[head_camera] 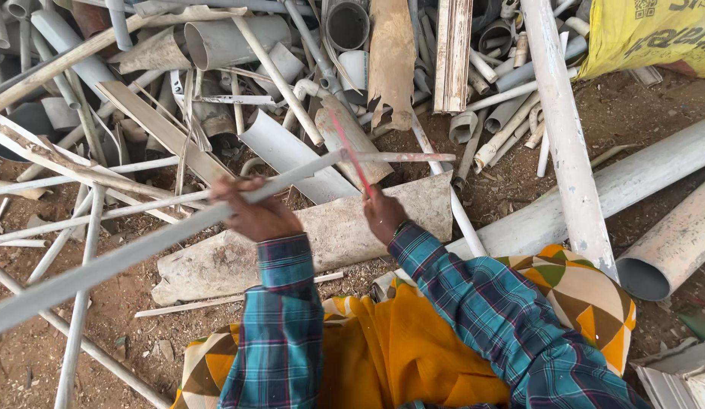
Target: The person uses a hacksaw to cut a white plastic pipe by hand while sitting near a pile of assorted pipes and bags.
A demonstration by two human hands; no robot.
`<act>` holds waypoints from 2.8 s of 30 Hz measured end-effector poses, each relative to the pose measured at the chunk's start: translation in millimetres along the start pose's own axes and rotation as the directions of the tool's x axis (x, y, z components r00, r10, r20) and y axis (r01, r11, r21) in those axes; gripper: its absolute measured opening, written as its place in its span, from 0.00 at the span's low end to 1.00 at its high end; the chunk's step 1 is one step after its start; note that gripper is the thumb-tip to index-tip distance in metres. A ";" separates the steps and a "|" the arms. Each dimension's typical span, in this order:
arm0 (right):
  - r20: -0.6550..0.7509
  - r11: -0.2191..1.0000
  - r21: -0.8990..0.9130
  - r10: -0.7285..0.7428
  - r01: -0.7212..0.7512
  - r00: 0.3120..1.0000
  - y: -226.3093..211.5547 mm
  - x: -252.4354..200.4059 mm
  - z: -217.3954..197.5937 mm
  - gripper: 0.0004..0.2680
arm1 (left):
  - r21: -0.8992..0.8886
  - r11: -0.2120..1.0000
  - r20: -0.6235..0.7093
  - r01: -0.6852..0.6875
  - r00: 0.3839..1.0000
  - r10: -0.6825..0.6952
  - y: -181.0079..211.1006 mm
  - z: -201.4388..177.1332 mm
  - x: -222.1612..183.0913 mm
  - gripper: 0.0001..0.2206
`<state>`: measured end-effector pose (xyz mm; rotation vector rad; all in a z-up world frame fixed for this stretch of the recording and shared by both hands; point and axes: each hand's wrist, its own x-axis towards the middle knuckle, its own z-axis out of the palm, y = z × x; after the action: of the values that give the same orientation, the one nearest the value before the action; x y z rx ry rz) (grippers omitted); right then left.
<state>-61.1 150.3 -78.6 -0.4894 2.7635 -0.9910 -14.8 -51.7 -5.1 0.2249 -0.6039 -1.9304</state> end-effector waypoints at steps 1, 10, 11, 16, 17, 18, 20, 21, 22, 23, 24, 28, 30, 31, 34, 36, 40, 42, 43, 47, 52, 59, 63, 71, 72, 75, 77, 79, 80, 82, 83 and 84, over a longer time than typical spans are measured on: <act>0.086 0.999 0.022 0.034 -0.036 0.996 -12.8 -1.2 12.5 0.07 | 0.090 0.995 -0.082 0.049 0.996 -0.041 -17.6 4.8 -18.9 0.09; -0.169 0.975 0.210 0.106 -0.070 0.980 33.2 13.3 8.4 0.06 | -0.063 0.998 0.193 0.000 0.981 0.013 28.8 16.9 3.7 0.12; -0.135 0.971 0.205 0.150 -0.120 0.979 37.6 14.7 7.8 0.06 | -0.110 0.993 0.167 0.029 0.986 -0.010 27.0 14.2 4.2 0.13; -0.160 0.986 0.139 -0.071 0.094 0.985 17.2 -13.7 48.9 0.07 | -0.025 0.970 -0.180 0.242 0.953 -0.243 -25.8 -8.3 -12.0 0.16; -0.196 0.980 0.077 -0.167 0.185 0.966 14.1 -16.7 51.7 0.07 | -0.033 0.978 -0.171 0.207 0.963 -0.209 -27.6 -11.2 -13.6 0.16; -0.209 0.981 0.084 -0.154 0.174 0.966 14.6 -11.7 47.9 0.06 | -0.042 0.984 -0.159 0.174 0.971 -0.179 -26.2 -12.3 -16.1 0.16; -0.221 0.985 0.099 -0.118 0.143 0.968 24.3 -6.6 37.6 0.06 | -0.059 0.987 -0.130 0.149 0.979 -0.156 -18.0 -11.7 -12.6 0.17; -0.228 0.983 0.168 -0.035 0.075 0.973 30.9 -7.6 33.0 0.07 | -0.066 0.985 -0.113 0.157 0.980 -0.163 -7.3 -12.4 -0.3 0.18; -0.238 0.972 0.234 0.037 0.020 0.971 35.1 0.3 24.2 0.07 | -0.083 0.984 -0.090 0.157 0.982 -0.164 -2.1 -7.8 10.3 0.18; -0.242 0.954 0.299 0.109 -0.033 0.964 36.5 4.8 18.5 0.07 | -0.121 0.977 -0.097 0.173 0.978 -0.185 0.1 -5.1 10.6 0.18; -0.200 0.938 0.339 0.142 -0.068 0.969 35.4 5.4 17.3 0.08 | -0.159 0.970 -0.104 0.186 0.973 -0.204 3.5 -5.5 8.2 0.18; -0.172 0.923 0.384 0.112 -0.038 0.979 25.5 -2.0 24.4 0.09 | -0.077 0.987 -0.012 0.138 0.990 -0.139 2.3 -7.2 -5.3 0.17; -0.161 0.888 0.451 0.177 -0.087 0.971 26.6 -1.9 23.5 0.09 | -0.106 0.972 0.090 0.208 0.976 -0.199 11.2 -6.9 1.3 0.15; -0.107 0.827 0.530 0.286 -0.189 0.952 30.6 1.8 20.0 0.09 | -0.115 0.963 0.139 0.245 0.963 -0.229 16.3 -7.4 3.0 0.14; 0.027 0.701 0.575 0.500 -0.422 0.866 43.2 12.2 6.4 0.09 | 0.001 0.962 0.190 0.273 0.944 -0.268 21.1 -2.9 2.6 0.14; 0.054 0.708 0.570 0.473 -0.416 0.879 42.4 9.5 7.0 0.10 | 0.024 0.968 0.224 0.248 0.943 -0.247 20.9 3.1 4.1 0.14; -0.001 0.826 0.515 0.270 -0.231 0.963 34.7 2.1 13.1 0.10 | 0.037 0.961 0.310 0.273 0.911 -0.271 30.4 9.7 11.5 0.14; 0.021 0.835 0.468 0.318 -0.290 0.948 39.8 7.4 7.3 0.10 | 0.086 0.962 0.351 0.258 0.896 -0.272 35.1 7.1 9.8 0.14; 0.053 0.814 0.457 0.379 -0.360 0.924 45.7 12.7 -0.4 0.10 | 0.108 0.964 0.377 0.244 0.887 -0.267 34.4 6.9 11.8 0.14; 0.130 0.808 0.440 0.375 -0.392 0.918 55.7 12.1 29.2 0.11 | 0.160 0.986 0.074 0.044 0.996 -0.057 -4.8 -10.9 5.4 0.14; -0.094 0.976 0.174 -0.116 0.131 0.989 43.1 -1.7 59.0 0.12 | 0.259 0.937 -0.130 0.236 0.969 -0.208 -46.8 -21.4 -29.6 0.19; 0.076 0.895 0.446 -0.074 0.032 0.994 1.8 -12.5 13.9 0.15 | 0.258 0.955 -0.045 0.144 0.990 -0.136 0.5 12.0 -21.2 0.15; -0.082 0.749 0.658 0.173 -0.077 0.982 3.1 -3.2 15.1 0.13 | 0.258 0.959 -0.042 0.121 0.993 -0.114 29.8 20.5 -5.2 0.11; -0.082 0.967 0.234 -0.088 0.105 0.993 9.6 -12.1 53.1 0.12 | 0.082 0.951 0.053 0.298 0.952 -0.302 -20.4 -21.0 -24.5 0.21; -0.048 0.960 0.280 0.044 -0.029 0.998 17.4 -6.8 51.3 0.12 | 0.057 0.958 0.080 0.282 0.955 -0.286 -18.1 -24.0 -20.8 0.22; 0.044 0.887 0.366 0.285 -0.281 0.958 36.5 8.6 43.6 0.12 | 0.081 0.970 0.156 0.231 0.958 -0.241 -4.5 -23.5 -9.8 0.24; 0.059 0.898 0.356 0.256 -0.259 0.965 41.0 13.3 38.1 0.11 | 0.113 0.958 0.109 0.263 0.955 -0.275 -0.6 -25.4 -6.8 0.24; -0.008 0.936 0.350 0.048 -0.042 0.999 17.6 0.9 50.5 0.13 | 0.120 0.956 0.153 0.267 0.947 -0.283 -7.6 -29.4 -2.7 0.22; -0.035 0.950 0.313 0.005 0.006 0.999 6.2 -6.6 53.5 0.12 | 0.122 0.957 0.168 0.264 0.945 -0.282 -12.4 -33.5 -1.9 0.21; -0.078 0.967 0.235 -0.085 0.101 0.993 -11.1 -18.9 54.4 0.12 | 0.111 0.952 0.198 0.287 0.932 -0.304 -20.3 -41.4 0.3 0.21; -0.025 0.945 0.325 0.052 -0.041 0.998 -7.8 -18.7 45.9 0.12 | 0.107 0.949 0.212 0.297 0.926 -0.313 -21.6 -45.3 -0.4 0.20; 0.031 0.895 0.409 0.180 -0.177 0.983 -0.7 -11.0 32.8 0.12 | 0.106 0.948 0.202 0.301 0.926 -0.317 -22.6 -46.3 0.4 0.20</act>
<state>-42.2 134.4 -102.8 -0.1618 2.4433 -1.4719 -13.8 -59.1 -56.1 0.1632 -0.8253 -2.2599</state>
